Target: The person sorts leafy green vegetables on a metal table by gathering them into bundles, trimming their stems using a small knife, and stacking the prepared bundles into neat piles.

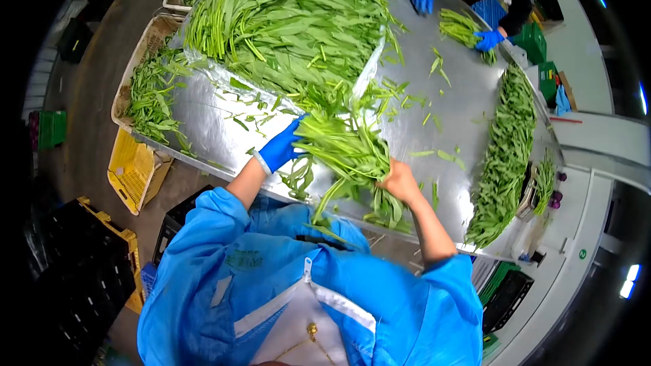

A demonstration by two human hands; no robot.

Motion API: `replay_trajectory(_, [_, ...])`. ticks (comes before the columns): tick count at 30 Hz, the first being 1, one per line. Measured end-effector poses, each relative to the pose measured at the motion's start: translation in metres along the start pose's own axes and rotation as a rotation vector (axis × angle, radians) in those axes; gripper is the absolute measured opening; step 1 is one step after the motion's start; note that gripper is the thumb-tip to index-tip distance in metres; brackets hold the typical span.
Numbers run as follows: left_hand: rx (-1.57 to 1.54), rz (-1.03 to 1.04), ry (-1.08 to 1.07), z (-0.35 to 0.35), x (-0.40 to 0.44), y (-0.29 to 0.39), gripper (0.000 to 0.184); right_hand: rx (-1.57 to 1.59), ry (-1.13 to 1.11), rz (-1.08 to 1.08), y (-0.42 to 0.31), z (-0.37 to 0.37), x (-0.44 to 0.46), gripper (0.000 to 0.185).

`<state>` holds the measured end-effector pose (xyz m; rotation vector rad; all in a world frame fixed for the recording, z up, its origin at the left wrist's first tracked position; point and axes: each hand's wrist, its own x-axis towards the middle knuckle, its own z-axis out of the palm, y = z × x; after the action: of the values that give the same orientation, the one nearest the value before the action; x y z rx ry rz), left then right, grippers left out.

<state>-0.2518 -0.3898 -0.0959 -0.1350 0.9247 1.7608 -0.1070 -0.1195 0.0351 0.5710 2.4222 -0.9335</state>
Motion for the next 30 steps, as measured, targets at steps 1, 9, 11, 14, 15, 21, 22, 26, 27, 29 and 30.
replay_trajectory(1, [0.087, 0.054, -0.039, -0.005, 0.0, 0.003, 0.058, 0.102, 0.001, -0.156, -0.002, -0.005, -0.005, 0.049])
replay_trajectory(9, [0.18, 0.287, 0.02, 0.022, 0.007, 0.016, 0.025, -0.343, 0.039, -0.119, -0.047, -0.058, -0.039, 0.062])
replay_trajectory(11, [0.328, 0.437, 0.272, 0.014, 0.001, 0.034, 0.018, -0.391, 0.057, -0.154, -0.064, -0.075, -0.055, 0.067])
replay_trajectory(14, [-0.062, 0.493, 0.34, -0.029, -0.005, 0.049, 0.019, -0.553, 0.15, -0.287, -0.051, -0.084, -0.066, 0.066])
replay_trajectory(15, [-0.034, 0.432, 0.259, -0.013, -0.02, 0.06, 0.029, -0.506, 0.131, -0.263, -0.061, -0.084, -0.07, 0.063])
replay_trajectory(21, [0.531, 0.351, 0.052, 0.059, -0.023, 0.049, 0.014, -0.491, 0.131, -0.188, -0.066, -0.07, -0.061, 0.067])
replay_trajectory(22, [0.387, 0.706, -0.016, 0.013, -0.004, 0.049, 0.01, -0.452, 0.133, -0.167, -0.06, -0.071, -0.062, 0.069])
replay_trajectory(26, [0.043, 0.545, 0.472, -0.003, -0.046, 0.109, 0.027, -0.427, 0.215, -0.106, -0.049, -0.076, -0.076, 0.075])
replay_trajectory(27, [0.153, 0.516, 0.406, 0.011, -0.05, 0.108, 0.029, -0.502, 0.229, -0.082, -0.05, -0.075, -0.077, 0.072])
replay_trajectory(29, [0.363, 0.416, 0.193, 0.032, -0.04, 0.09, 0.039, -0.543, 0.259, -0.117, -0.05, -0.068, -0.073, 0.068])
replay_trajectory(30, [0.478, 0.464, 0.078, 0.059, -0.038, 0.073, 0.045, -0.564, 0.276, -0.137, -0.051, -0.063, -0.07, 0.066])
